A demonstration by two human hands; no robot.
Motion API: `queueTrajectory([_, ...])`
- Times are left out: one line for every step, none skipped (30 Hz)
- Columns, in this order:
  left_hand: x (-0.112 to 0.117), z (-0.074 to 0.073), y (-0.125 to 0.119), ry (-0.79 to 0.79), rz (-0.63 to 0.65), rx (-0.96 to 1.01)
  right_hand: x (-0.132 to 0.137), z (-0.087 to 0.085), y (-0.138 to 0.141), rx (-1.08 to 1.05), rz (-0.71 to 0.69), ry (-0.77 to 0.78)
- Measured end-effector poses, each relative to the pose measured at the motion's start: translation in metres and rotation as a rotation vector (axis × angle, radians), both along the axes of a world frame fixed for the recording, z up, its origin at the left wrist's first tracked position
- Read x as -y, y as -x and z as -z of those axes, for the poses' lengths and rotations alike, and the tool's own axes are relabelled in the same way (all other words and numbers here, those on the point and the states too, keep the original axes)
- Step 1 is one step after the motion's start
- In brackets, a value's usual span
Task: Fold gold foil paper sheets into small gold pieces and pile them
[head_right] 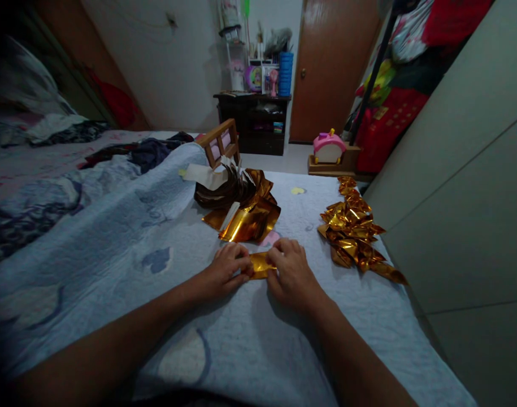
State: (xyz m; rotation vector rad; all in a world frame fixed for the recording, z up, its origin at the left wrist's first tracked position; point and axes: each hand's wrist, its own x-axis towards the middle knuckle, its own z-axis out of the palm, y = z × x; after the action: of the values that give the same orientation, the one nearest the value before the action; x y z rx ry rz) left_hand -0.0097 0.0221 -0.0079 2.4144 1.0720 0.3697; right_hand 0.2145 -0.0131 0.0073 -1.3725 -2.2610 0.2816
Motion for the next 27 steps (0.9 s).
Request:
queueTrajectory([0.000, 0.000, 0.000, -0.008, 0.003, 0.001, 0.001, -0.002, 0.003, 0.019, -0.044, 0.026])
queueTrajectory([0.001, -0.001, 0.000, -0.010, 0.007, 0.001, 0.001, -0.003, 0.006, 0.042, -0.074, 0.058])
queueTrajectory([0.001, -0.001, 0.001, -0.010, 0.013, 0.006, 0.001, -0.003, 0.008, 0.066, -0.099, 0.089])
queueTrajectory([0.002, -0.002, 0.001, -0.012, 0.019, 0.011, 0.001, -0.001, 0.009, 0.080, -0.107, 0.111])
queueTrajectory([0.002, -0.002, 0.001, -0.017, 0.024, 0.018, 0.000, 0.000, 0.010, 0.091, -0.114, 0.128])
queueTrajectory([0.003, -0.002, 0.001, -0.026, 0.027, 0.024, -0.001, 0.003, 0.011, 0.095, -0.119, 0.137])
queueTrajectory([0.003, -0.002, 0.000, -0.036, 0.028, 0.028, -0.002, 0.005, 0.011, 0.093, -0.123, 0.138])
queueTrajectory([0.002, -0.001, 0.000, -0.047, 0.026, 0.029, -0.003, 0.007, 0.011, 0.090, -0.129, 0.133])
queueTrajectory([0.002, 0.000, 0.000, -0.057, 0.021, 0.028, -0.004, 0.008, 0.011, 0.085, -0.134, 0.124])
queueTrajectory([0.002, 0.001, -0.001, -0.065, 0.015, 0.025, -0.005, 0.010, 0.011, 0.081, -0.137, 0.112])
queueTrajectory([0.001, 0.002, -0.001, -0.073, 0.008, 0.023, -0.006, 0.010, 0.011, 0.079, -0.141, 0.099])
queueTrajectory([0.001, 0.003, -0.002, -0.081, 0.004, 0.022, -0.007, 0.011, 0.011, 0.079, -0.147, 0.087])
queueTrajectory([0.000, 0.004, -0.002, -0.090, 0.003, 0.026, -0.007, 0.012, 0.012, 0.080, -0.152, 0.077])
queueTrajectory([0.000, 0.005, -0.002, -0.100, 0.005, 0.032, -0.008, 0.012, 0.012, 0.083, -0.156, 0.069])
queueTrajectory([-0.001, 0.006, -0.002, -0.111, 0.009, 0.041, -0.009, 0.013, 0.012, 0.086, -0.159, 0.064])
queueTrajectory([-0.002, 0.006, -0.002, -0.121, 0.015, 0.051, -0.009, 0.013, 0.012, 0.089, -0.160, 0.059])
queueTrajectory([-0.003, 0.006, -0.002, -0.131, 0.021, 0.061, -0.010, 0.014, 0.013, 0.092, -0.155, 0.056])
queueTrajectory([-0.003, 0.006, -0.002, -0.140, 0.028, 0.071, -0.010, 0.015, 0.013, 0.093, -0.148, 0.054])
queueTrajectory([-0.004, 0.005, -0.002, -0.148, 0.033, 0.080, -0.011, 0.015, 0.013, 0.090, -0.140, 0.052])
queueTrajectory([-0.005, 0.005, -0.002, -0.154, 0.039, 0.091, -0.011, 0.016, 0.013, 0.083, -0.131, 0.051])
queueTrajectory([-0.005, 0.004, -0.002, -0.158, 0.045, 0.101, -0.011, 0.016, 0.013, 0.071, -0.124, 0.047])
queueTrajectory([-0.005, 0.003, -0.002, -0.162, 0.049, 0.110, -0.010, 0.016, 0.014, 0.056, -0.123, 0.043])
queueTrajectory([-0.004, 0.002, -0.002, -0.167, 0.051, 0.117, -0.010, 0.016, 0.014, 0.040, -0.127, 0.038])
queueTrajectory([-0.004, 0.001, -0.002, -0.174, 0.052, 0.120, -0.009, 0.016, 0.014, 0.024, -0.133, 0.031])
queueTrajectory([-0.003, 0.000, -0.001, -0.182, 0.053, 0.122, -0.009, 0.015, 0.014, 0.009, -0.142, 0.025])
queueTrajectory([-0.002, -0.001, -0.001, -0.192, 0.054, 0.124, -0.008, 0.015, 0.014, -0.005, -0.153, 0.021])
queueTrajectory([-0.001, -0.002, -0.001, -0.203, 0.055, 0.130, -0.008, 0.015, 0.014, -0.019, -0.164, 0.019])
